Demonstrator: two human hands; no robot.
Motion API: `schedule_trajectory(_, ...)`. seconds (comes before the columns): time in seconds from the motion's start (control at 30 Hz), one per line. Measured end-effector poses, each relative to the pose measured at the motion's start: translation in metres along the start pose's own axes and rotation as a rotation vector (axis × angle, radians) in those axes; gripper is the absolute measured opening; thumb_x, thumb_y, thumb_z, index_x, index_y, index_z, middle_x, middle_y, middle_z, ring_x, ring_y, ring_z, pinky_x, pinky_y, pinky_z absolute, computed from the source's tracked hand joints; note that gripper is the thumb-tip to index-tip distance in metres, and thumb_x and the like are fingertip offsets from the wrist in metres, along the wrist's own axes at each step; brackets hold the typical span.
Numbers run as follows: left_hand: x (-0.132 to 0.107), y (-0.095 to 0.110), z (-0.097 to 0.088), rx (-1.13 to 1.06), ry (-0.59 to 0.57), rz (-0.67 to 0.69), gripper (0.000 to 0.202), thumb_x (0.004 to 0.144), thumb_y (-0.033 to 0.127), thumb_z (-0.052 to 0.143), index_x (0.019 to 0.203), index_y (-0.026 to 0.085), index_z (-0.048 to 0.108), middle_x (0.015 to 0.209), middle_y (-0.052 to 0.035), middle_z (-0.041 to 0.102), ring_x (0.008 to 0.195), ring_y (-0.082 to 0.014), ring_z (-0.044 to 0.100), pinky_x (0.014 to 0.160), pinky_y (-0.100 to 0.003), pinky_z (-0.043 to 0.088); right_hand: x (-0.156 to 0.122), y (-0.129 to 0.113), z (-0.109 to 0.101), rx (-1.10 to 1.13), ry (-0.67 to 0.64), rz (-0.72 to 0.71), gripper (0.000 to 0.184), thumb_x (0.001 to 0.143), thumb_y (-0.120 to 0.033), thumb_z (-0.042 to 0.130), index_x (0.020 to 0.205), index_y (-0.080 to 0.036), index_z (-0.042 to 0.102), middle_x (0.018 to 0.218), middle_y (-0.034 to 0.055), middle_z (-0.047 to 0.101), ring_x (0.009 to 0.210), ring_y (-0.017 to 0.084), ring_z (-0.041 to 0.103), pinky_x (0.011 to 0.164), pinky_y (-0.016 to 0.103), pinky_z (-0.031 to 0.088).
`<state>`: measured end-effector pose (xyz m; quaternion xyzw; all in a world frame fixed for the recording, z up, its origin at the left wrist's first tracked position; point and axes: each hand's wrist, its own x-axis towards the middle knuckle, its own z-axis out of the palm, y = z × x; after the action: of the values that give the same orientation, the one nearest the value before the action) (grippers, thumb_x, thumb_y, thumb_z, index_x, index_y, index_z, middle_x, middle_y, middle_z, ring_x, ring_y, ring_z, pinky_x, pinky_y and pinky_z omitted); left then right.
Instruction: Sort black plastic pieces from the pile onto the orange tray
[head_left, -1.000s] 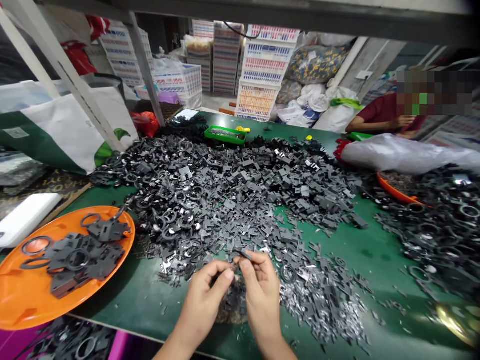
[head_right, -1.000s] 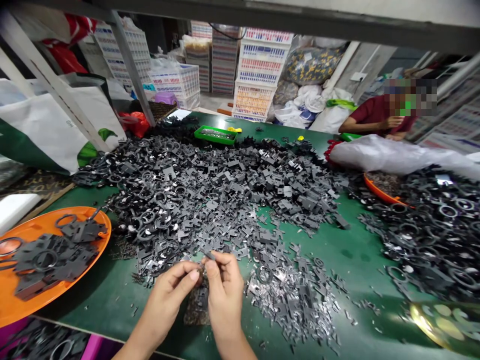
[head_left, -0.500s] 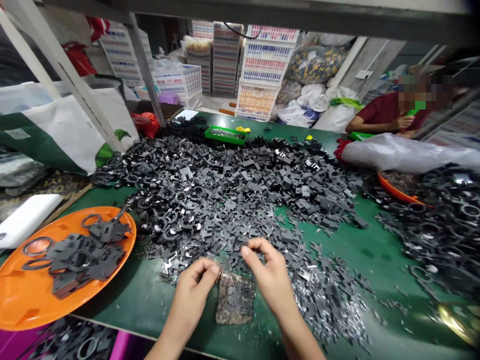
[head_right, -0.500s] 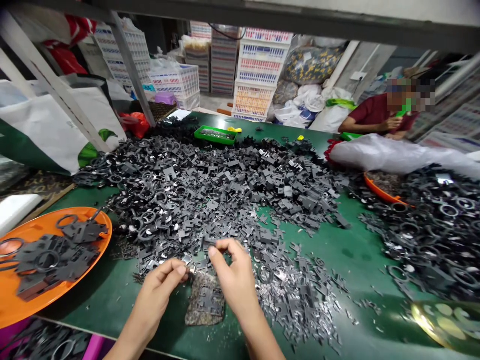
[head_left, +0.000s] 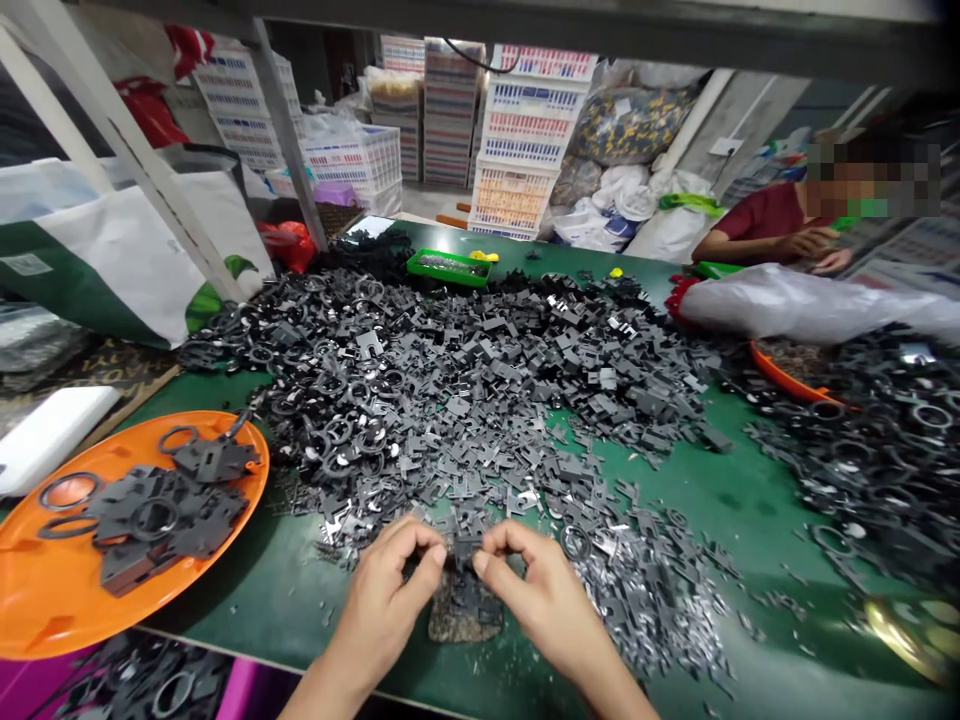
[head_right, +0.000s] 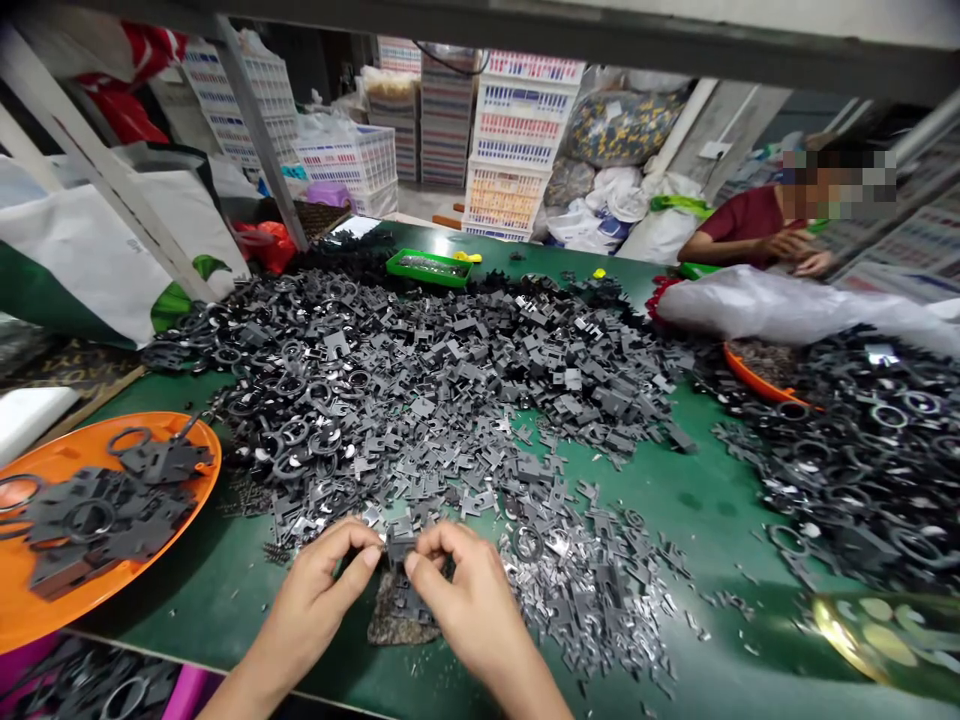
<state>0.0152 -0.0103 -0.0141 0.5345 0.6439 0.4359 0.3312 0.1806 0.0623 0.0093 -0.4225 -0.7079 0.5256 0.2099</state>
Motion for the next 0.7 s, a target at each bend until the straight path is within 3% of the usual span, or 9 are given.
schedule_trajectory(0.1, -0.003, 0.002, 0.001, 0.092, -0.015, 0.080, 0.020, 0.091, 0.031, 0.045, 0.084, 0.022, 0.061, 0.082, -0.0020, 0.063, 0.085, -0.0185, 0.058, 0.082, -0.032, 0.043, -0.003, 0.008, -0.002, 0.091, 0.004, 0.060, 0.021, 0.078, -0.036, 0.054, 0.066, -0.018, 0.053, 0.064, -0.0018, 0.051, 0.065, 0.015, 0.047, 0.062, 0.025, 0.036)
schedule_trajectory(0.17, -0.009, 0.000, 0.002, 0.160, -0.033, 0.108, 0.017, 0.090, 0.031, 0.049, 0.100, 0.024, 0.060, 0.094, -0.0032, 0.065, 0.094, -0.0201, 0.058, 0.090, -0.036, 0.043, -0.008, 0.017, -0.004, 0.141, 0.015, 0.103, 0.025, 0.077, -0.040, 0.055, 0.065, -0.018, 0.052, 0.062, -0.0017, 0.050, 0.063, 0.015, 0.047, 0.060, 0.025, 0.035)
schedule_trajectory(0.3, -0.024, -0.014, 0.008, 0.334, -0.122, 0.224, 0.056, 0.080, 0.024, 0.060, 0.132, 0.026, 0.040, 0.122, -0.0072, 0.058, 0.113, -0.0248, 0.052, 0.098, -0.043, 0.041, -0.025, 0.040, -0.008, 0.127, 0.050, 0.170, 0.028, 0.077, -0.043, 0.053, 0.063, -0.019, 0.050, 0.061, -0.0008, 0.051, 0.062, 0.016, 0.047, 0.060, 0.026, 0.035)
schedule_trajectory(0.5, -0.036, -0.031, 0.020, 0.484, -0.074, 0.295, 0.052, 0.085, 0.019, 0.054, 0.133, 0.023, 0.036, 0.118, -0.0077, 0.062, 0.110, -0.0247, 0.054, 0.103, -0.048, 0.035, -0.040, 0.056, 0.004, -0.099, 0.047, 0.196, 0.023, 0.081, -0.037, 0.049, 0.065, -0.020, 0.051, 0.064, 0.0000, 0.054, 0.064, 0.017, 0.051, 0.062, 0.027, 0.036)
schedule_trajectory(0.7, -0.036, -0.032, 0.025, 0.454, -0.037, 0.299, 0.052, 0.085, 0.017, 0.052, 0.134, 0.022, 0.034, 0.115, -0.0081, 0.061, 0.109, -0.0247, 0.051, 0.103, -0.051, 0.031, -0.029, 0.042, 0.011, -0.372, 0.005, 0.145, 0.017, 0.080, -0.027, 0.048, 0.065, -0.020, 0.054, 0.066, 0.0002, 0.060, 0.069, 0.018, 0.055, 0.065, 0.026, 0.035)
